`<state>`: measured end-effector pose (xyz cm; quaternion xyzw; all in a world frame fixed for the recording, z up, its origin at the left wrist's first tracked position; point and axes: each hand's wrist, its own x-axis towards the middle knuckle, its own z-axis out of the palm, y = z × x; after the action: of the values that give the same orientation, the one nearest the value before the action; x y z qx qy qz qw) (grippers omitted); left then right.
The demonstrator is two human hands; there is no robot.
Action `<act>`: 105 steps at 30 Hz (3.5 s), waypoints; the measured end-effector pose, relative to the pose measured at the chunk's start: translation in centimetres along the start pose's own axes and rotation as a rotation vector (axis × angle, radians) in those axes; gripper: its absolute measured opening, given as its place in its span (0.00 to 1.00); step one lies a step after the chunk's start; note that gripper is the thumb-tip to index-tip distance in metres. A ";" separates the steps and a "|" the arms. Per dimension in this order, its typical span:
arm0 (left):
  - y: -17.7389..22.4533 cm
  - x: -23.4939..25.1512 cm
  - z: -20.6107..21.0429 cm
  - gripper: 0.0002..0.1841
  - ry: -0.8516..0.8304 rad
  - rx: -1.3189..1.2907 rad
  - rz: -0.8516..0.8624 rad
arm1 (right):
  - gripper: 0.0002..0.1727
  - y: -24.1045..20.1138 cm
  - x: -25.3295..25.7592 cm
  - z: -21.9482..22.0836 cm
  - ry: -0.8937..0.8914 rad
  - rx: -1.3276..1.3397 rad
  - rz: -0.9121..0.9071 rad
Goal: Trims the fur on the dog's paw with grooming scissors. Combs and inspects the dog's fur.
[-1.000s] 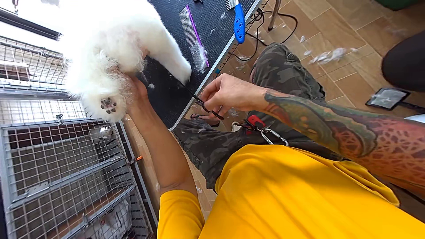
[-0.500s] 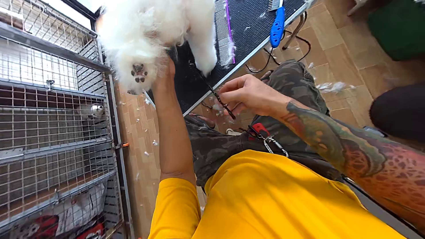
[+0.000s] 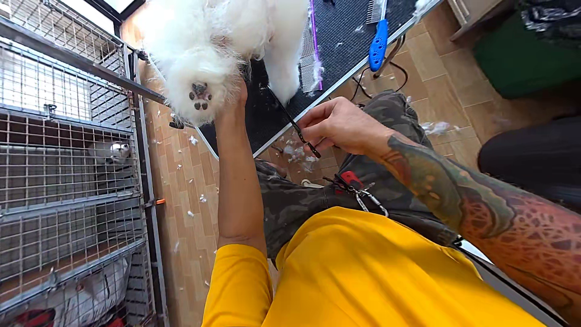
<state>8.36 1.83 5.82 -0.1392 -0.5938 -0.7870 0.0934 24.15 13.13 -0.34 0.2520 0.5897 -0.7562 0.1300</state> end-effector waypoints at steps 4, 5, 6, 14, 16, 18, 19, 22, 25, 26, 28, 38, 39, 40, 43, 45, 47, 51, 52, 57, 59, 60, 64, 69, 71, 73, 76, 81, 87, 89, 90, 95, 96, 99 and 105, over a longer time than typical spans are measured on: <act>-0.4 0.1 -0.2 0.12 -0.018 -0.014 0.057 | 0.07 0.1 0.0 0.0 -0.015 -0.011 -0.008; -0.3 0.1 -0.1 0.12 -0.026 0.004 0.050 | 0.09 0.1 0.1 0.1 -0.017 -0.002 -0.014; -0.2 0.2 0.0 0.11 -0.033 0.018 0.043 | 0.09 0.0 0.1 0.1 -0.014 0.002 -0.017; -0.3 0.4 0.2 0.10 -0.025 0.041 0.059 | 0.09 0.1 0.1 0.5 0.002 -0.004 -0.030; -0.1 0.4 0.2 0.11 -0.018 0.052 0.021 | 0.08 -0.1 0.2 0.5 0.014 -0.016 -0.024; -0.2 0.3 0.1 0.11 -0.035 0.054 0.018 | 0.06 -0.1 0.1 0.5 0.025 -0.042 0.012; -0.3 0.3 -0.1 0.11 -0.065 0.046 0.025 | 0.06 -0.1 0.1 0.5 0.024 -0.049 0.019; -0.5 0.2 -0.2 0.10 -0.079 0.007 0.047 | 0.10 0.1 0.1 0.5 0.004 -0.028 -0.020; -0.4 0.4 -0.1 0.10 -0.088 0.024 0.056 | 0.09 -0.1 0.3 0.4 0.014 -0.024 -0.019; -0.5 0.5 -0.2 0.10 -0.096 0.041 0.059 | 0.09 -0.1 0.3 0.4 0.022 -0.036 -0.005; -0.3 0.6 0.0 0.10 -0.092 0.050 0.070 | 0.09 -0.4 0.2 0.5 0.024 -0.052 0.002; 0.8 0.9 0.3 0.08 -0.101 0.055 0.017 | 0.12 -1.8 -0.3 0.0 -0.060 -0.075 -0.087; 0.8 1.0 0.3 0.09 -0.108 0.063 0.003 | 0.11 -2.0 -0.2 0.0 -0.060 -0.082 -0.095; 0.8 1.1 0.3 0.09 -0.109 0.067 -0.007 | 0.10 -2.2 -0.2 -0.1 -0.062 -0.097 -0.094; 1.0 1.5 -0.1 0.08 -0.116 0.072 -0.023 | 0.10 -1.0 -0.6 -0.3 -0.130 -0.138 -0.143; 0.9 2.0 -0.5 0.10 -0.131 0.075 -0.055 | 0.12 0.9 -1.3 -0.8 -0.259 -0.170 -0.199; 0.6 2.6 -1.0 0.12 -0.141 0.031 -0.087 | 0.15 2.6 -2.0 -2.0 -0.389 -0.157 -0.240; 0.1 2.9 -2.2 0.19 -0.119 -0.109 -0.150 | 0.20 3.7 -2.4 -4.4 -0.339 0.053 -0.415; -0.1 2.8 -2.4 0.20 -0.111 -0.142 -0.162 | 0.22 3.4 -2.1 -4.9 -0.270 0.075 -0.472; -0.4 2.2 -3.7 0.19 -0.176 -0.364 -0.234 | 0.17 -1.5 1.7 -7.0 0.251 -0.214 -0.366; -0.8 2.1 -4.3 0.22 -0.245 -0.422 -0.254 | 0.14 -3.6 3.6 -7.4 0.457 -0.479 -0.212; -0.9 2.2 -4.3 0.23 -0.239 -0.452 -0.261 | 0.21 -4.6 4.4 -7.4 0.487 -0.586 -0.148; -1.5 2.4 -4.5 0.28 -0.187 -0.543 -0.280 | 0.34 -6.9 5.9 -5.9 0.455 -0.876 -0.066; -2.9 2.2 -5.5 0.32 -0.151 -0.579 -0.382 | 0.20 -6.8 6.8 -4.3 0.441 -0.909 -0.080; -3.0 1.9 -5.8 0.32 -0.143 -0.581 -0.397 | 0.20 -6.8 7.2 -4.8 0.425 -0.888 -0.065; -2.8 1.7 -6.1 0.35 -0.168 -0.591 -0.415 | 0.17 -6.3 7.4 -5.7 0.398 -0.834 -0.098; -2.3 1.6 -6.5 0.40 -0.196 -0.577 -0.437 | 0.14 -3.8 6.5 -7.2 0.382 -0.639 -0.303; -2.3 1.8 -6.9 0.40 -0.182 -0.606 -0.486 | 0.18 3.2 0.7 -8.0 0.480 -0.596 -0.783; -2.4 1.8 -6.8 0.33 -0.204 -0.624 -0.478 | 0.15 6.4 -0.7 -8.5 0.373 -1.156 -1.244; -2.3 1.6 -6.7 0.31 -0.211 -0.638 -0.481 | 0.14 5.0 -0.7 -7.3 0.365 -1.292 -1.170; -2.3 1.6 -6.8 0.30 -0.218 -0.648 -0.487 | 0.14 4.4 -0.6 -6.7 0.355 -1.348 -1.109; -2.1 1.8 -7.2 0.29 -0.279 -0.629 -0.519 | 0.13 3.9 -1.4 -5.5 0.131 -1.574 -1.051; -2.3 1.9 -7.5 0.30 -0.305 -0.626 -0.515 | 0.14 3.9 -1.9 -5.5 0.109 -1.585 -1.109; -2.8 2.0 -8.3 0.27 -0.378 -0.650 -0.494 | 0.14 2.8 -2.4 -5.4 0.198 -1.557 -1.167; -6.7 1.0 -9.8 0.22 -0.491 -0.907 -0.343 | 0.16 2.3 -1.9 -4.9 0.109 -1.654 -1.011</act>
<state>4.24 -5.69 -2.46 -0.2465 -0.2134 -0.9124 -0.2473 27.96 17.02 -2.12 -0.1676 0.9790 -0.0565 -0.1016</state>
